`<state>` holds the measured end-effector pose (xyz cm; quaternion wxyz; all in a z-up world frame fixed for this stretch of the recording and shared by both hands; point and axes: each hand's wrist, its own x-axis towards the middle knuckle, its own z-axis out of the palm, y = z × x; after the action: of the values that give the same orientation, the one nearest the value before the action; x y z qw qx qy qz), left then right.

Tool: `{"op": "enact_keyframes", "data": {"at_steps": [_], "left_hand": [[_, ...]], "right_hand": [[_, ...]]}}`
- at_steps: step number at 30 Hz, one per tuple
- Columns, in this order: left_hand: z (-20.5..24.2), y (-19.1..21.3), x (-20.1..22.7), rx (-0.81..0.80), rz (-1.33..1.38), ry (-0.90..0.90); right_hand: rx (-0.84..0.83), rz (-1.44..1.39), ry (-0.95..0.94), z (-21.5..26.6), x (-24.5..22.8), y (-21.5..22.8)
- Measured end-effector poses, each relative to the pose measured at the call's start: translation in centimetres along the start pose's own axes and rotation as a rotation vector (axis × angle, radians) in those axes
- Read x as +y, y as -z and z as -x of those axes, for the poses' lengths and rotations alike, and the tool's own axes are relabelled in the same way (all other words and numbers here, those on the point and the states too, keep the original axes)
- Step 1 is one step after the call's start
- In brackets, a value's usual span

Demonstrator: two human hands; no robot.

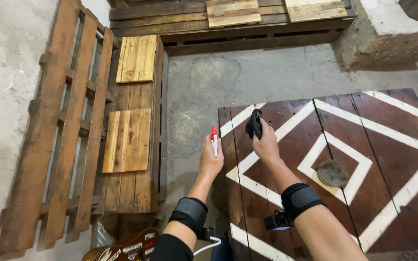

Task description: The person sprays a liquid onto a patterned wooden table and wipes it with a cloth. They then pick up two separate wooden boards from a nearby bench, place them on the table, and wipe each one with the cloth after spraying.

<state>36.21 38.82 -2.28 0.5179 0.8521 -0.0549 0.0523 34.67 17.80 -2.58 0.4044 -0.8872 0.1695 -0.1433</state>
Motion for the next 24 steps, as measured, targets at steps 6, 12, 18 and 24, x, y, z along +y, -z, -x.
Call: {"op": "enact_keyframes", "data": {"at_steps": [6, 12, 18, 24], "left_hand": [[-1.8, -2.9, -2.2, 0.066, -0.003, 0.031], [-2.3, -6.2, -4.4, 0.128, -0.137, 0.077], [-2.1, -9.2, -7.0, 0.215, -0.168, 0.022], [-1.7, -11.4, -9.6, 0.271, -0.200, 0.049]], "right_hand": [[-0.027, 0.122, 0.178, -2.5, 4.7, -7.4], [-0.391, 0.530, 0.092, -2.4, 6.4, -11.4], [-0.499, 0.474, 0.090, -5.7, 5.5, -10.9], [-0.497, 0.477, 0.265, -8.0, 7.4, -12.2]]}}
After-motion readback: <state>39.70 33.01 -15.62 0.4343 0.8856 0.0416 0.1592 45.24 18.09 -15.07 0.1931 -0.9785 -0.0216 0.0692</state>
